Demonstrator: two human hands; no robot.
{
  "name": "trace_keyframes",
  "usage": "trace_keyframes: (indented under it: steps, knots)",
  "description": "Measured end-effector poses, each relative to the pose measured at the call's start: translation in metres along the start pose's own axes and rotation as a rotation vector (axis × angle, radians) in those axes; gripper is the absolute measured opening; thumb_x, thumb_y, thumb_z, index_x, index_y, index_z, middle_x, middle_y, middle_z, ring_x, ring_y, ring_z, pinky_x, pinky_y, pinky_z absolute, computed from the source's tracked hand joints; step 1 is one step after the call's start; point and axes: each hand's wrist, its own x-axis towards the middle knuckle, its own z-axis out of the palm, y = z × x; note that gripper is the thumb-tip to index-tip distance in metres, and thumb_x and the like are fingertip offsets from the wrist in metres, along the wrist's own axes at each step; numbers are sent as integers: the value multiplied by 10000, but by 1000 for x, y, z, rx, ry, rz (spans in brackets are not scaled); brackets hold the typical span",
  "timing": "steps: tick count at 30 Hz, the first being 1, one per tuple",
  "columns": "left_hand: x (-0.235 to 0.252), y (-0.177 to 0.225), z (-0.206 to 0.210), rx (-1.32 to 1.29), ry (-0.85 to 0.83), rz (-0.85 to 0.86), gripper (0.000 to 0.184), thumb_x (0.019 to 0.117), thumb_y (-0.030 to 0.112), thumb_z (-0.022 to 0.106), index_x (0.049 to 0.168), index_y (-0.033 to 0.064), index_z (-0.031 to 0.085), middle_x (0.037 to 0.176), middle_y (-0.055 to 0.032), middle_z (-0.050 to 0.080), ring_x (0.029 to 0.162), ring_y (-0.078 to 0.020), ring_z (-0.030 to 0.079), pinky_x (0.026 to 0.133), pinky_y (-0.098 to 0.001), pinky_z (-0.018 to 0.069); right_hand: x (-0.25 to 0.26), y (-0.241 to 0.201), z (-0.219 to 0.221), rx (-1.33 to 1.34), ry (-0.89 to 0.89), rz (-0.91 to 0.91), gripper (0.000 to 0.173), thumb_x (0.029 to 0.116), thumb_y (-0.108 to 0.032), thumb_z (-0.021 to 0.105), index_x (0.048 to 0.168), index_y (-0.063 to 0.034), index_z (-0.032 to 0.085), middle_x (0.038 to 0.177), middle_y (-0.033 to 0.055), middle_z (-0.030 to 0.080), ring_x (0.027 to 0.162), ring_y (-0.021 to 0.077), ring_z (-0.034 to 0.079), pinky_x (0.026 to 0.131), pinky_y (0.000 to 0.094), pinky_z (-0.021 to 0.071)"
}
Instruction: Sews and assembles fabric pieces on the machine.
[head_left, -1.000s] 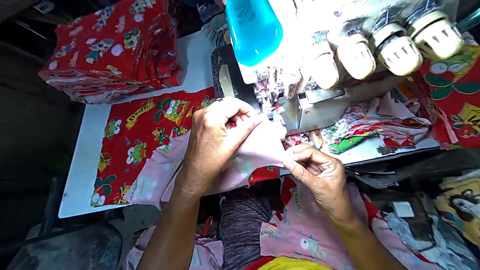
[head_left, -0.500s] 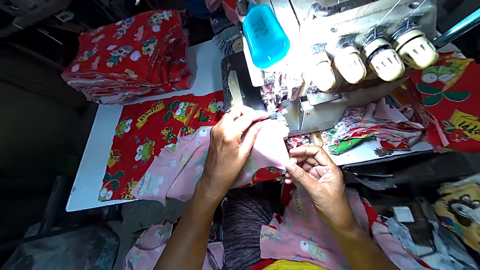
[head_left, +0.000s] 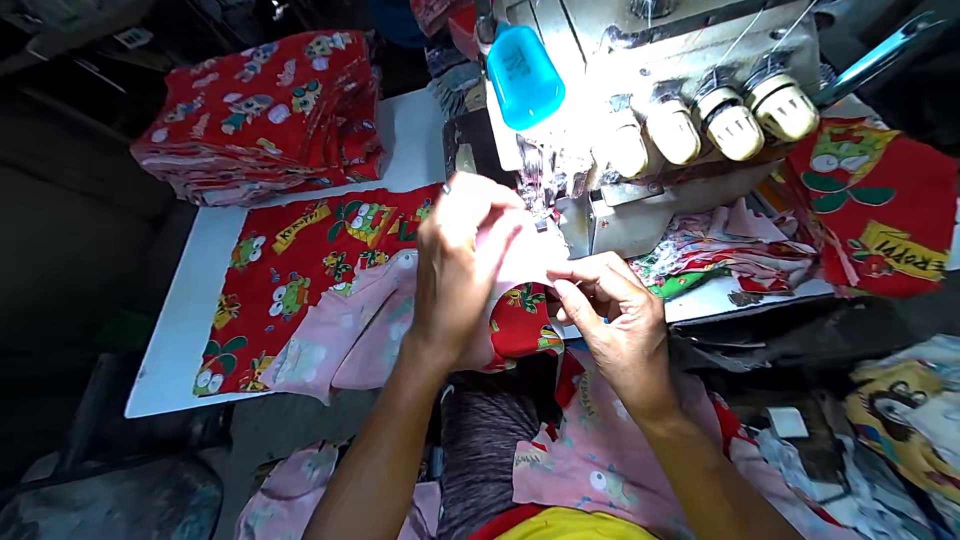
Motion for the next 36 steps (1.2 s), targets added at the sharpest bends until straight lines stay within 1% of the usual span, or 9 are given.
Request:
trace_keyframes:
  steps: [4, 8, 15, 18, 21, 23, 26, 32, 36]
  knots:
    - [-18, -1, 8, -63, -14, -14, 157, 958, 194, 699, 971, 53, 767, 1030, -120, 706, 1005, -201, 640, 884, -343, 473, -1, 3, -3, -312, 17, -165, 205, 959, -57, 650, 1117, -87, 778, 1070, 42, 656, 869, 52, 630, 710, 190, 535]
    - [5, -24, 9, -138, -82, -26, 148, 960, 188, 686, 989, 68, 768, 1086, -84, 709, 1076, -165, 641, 940, -332, 483, 8, -1, -4, -648, 2, -270, 288, 966, -53, 637, 1206, -151, 761, 1052, 112, 595, 748, 172, 596, 547, 299, 460]
    - [48, -70, 18, -141, -102, -62, 191, 969, 220, 660, 1008, 53, 742, 1151, -112, 669, 1112, -173, 592, 982, -316, 430, 13, -2, -8, -797, -73, -236, 432, 976, -45, 614, 1361, -227, 688, 1054, 127, 595, 687, 225, 598, 506, 354, 453]
    - [56, -85, 20, -124, -84, -119, 246, 972, 285, 667, 1041, 64, 749, 1283, -139, 635, 1237, -233, 554, 1063, -375, 399, 5, 5, -10, -768, -107, -234, 448, 994, -87, 605, 1422, -217, 638, 1026, 119, 590, 661, 226, 594, 499, 367, 462]
    - [51, -89, 17, -183, -72, -350, 270, 984, 314, 664, 1124, 88, 708, 1466, -158, 512, 1372, -233, 480, 1099, -370, 430, -4, 11, -8, -743, -134, -224, 438, 1006, -107, 602, 1441, -157, 607, 1059, 138, 624, 714, 248, 646, 566, 388, 536]
    - [42, -84, 13, -276, -45, -488, 311, 991, 250, 654, 1235, 58, 665, 1429, -172, 532, 1291, -228, 539, 1037, -387, 478, -9, 13, -7, -731, -124, -236, 428, 1009, -113, 597, 1437, -125, 605, 1056, 144, 635, 747, 250, 658, 605, 380, 555]
    - [20, -68, 6, -435, 11, -610, 355, 992, 130, 630, 1329, 40, 566, 1163, -146, 665, 912, -136, 668, 810, -327, 557, -13, 12, -7, -706, -139, -246, 439, 1004, -114, 594, 1443, -116, 600, 1091, 150, 655, 791, 242, 679, 664, 361, 577]
    - [-44, -23, -8, -463, 124, -582, 353, 976, 69, 637, 1325, 105, 598, 1315, -37, 622, 1018, -97, 644, 827, -293, 560, -13, 3, -3, -622, -166, -310, 377, 998, -137, 606, 1370, -122, 665, 1206, 188, 625, 931, 232, 676, 774, 316, 587]
    - [-79, 16, 2, -230, 186, -472, 379, 888, 207, 694, 1198, -10, 683, 1151, -141, 697, 1016, -144, 685, 861, -298, 580, -3, -7, 2, -492, -179, -436, 323, 972, -98, 631, 1283, -121, 712, 1260, 172, 650, 1000, 187, 708, 819, 278, 608]
